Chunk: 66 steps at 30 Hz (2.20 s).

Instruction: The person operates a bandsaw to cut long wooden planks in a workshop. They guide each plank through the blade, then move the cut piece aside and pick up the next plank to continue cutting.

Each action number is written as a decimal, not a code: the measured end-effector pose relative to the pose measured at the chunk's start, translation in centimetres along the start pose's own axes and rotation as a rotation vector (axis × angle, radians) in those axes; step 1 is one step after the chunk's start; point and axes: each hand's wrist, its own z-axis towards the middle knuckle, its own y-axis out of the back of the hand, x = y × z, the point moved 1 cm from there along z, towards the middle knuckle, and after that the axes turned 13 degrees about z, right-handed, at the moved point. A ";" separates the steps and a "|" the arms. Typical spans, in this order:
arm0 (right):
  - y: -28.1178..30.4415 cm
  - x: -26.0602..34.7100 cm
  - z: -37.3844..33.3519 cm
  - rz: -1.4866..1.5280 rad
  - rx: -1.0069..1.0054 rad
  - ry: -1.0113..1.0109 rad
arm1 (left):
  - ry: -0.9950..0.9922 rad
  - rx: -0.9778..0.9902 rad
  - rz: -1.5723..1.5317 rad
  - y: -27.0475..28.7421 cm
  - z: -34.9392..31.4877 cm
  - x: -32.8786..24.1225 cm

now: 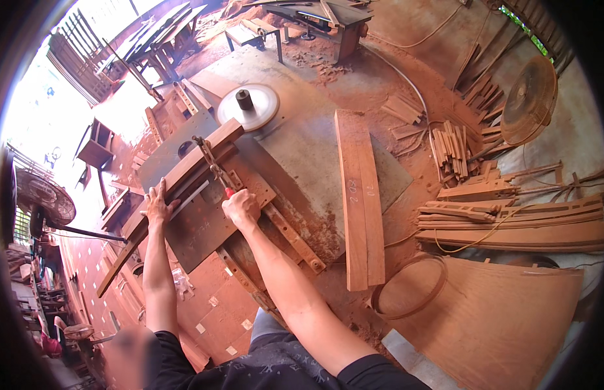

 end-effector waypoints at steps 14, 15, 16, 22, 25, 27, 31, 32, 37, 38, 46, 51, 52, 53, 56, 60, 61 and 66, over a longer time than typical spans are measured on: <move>0.6 2.1 -0.3 0.435 0.214 -0.281 | 0.070 0.027 0.009 -1.6 -0.4 3.3; 0.4 1.6 -0.1 0.333 0.213 -0.139 | 0.066 0.028 0.005 -1.5 -0.3 3.0; 0.3 0.9 0.1 0.232 0.208 0.002 | 0.060 0.026 0.002 -1.2 -0.1 2.6; 2.6 4.2 -1.4 0.248 0.197 -0.129 | 0.095 0.047 0.033 -1.8 -0.4 4.0; 2.7 4.4 0.0 0.435 0.165 -0.282 | 0.070 0.020 0.030 -0.8 0.3 2.7; 1.9 3.5 1.1 0.442 0.219 -0.404 | 0.052 0.014 0.023 -0.5 0.8 2.1; 0.7 3.3 1.3 0.025 0.146 -0.171 | 0.066 0.024 0.024 -1.0 0.9 3.3; 0.0 3.2 1.0 -0.139 -0.003 0.057 | 0.062 0.019 0.022 -0.8 1.1 3.2; -0.4 3.3 0.3 -0.519 -0.214 0.723 | 0.056 0.017 0.028 -0.6 2.2 2.8; 0.2 4.2 0.0 -0.490 -0.130 0.711 | 0.064 0.020 0.031 -0.9 2.2 3.4; 7.6 9.3 2.3 0.272 0.314 -0.291 | 0.056 0.016 0.006 -0.9 4.4 4.1; 8.3 10.2 2.7 0.332 0.366 -0.350 | 0.040 0.016 -0.040 -1.1 5.8 4.5; 8.0 9.6 2.8 0.315 0.349 -0.336 | 0.035 0.019 -0.050 -0.8 5.8 4.2; 7.8 9.0 2.9 0.297 0.332 -0.322 | 0.027 0.012 -0.051 -0.6 5.7 3.7; 8.6 8.4 1.8 0.237 0.290 -0.322 | 0.032 0.016 -0.043 -0.7 4.2 3.7; 11.8 7.4 -1.4 0.266 0.366 -0.350 | 0.038 0.010 -0.019 -1.3 0.2 3.7; 12.9 7.1 -2.5 0.261 0.322 -0.364 | 0.037 0.005 -0.018 -1.3 -1.1 3.1; 16.0 3.2 -7.5 0.246 0.152 -0.156 | -0.052 -0.087 0.018 -1.4 -5.4 2.8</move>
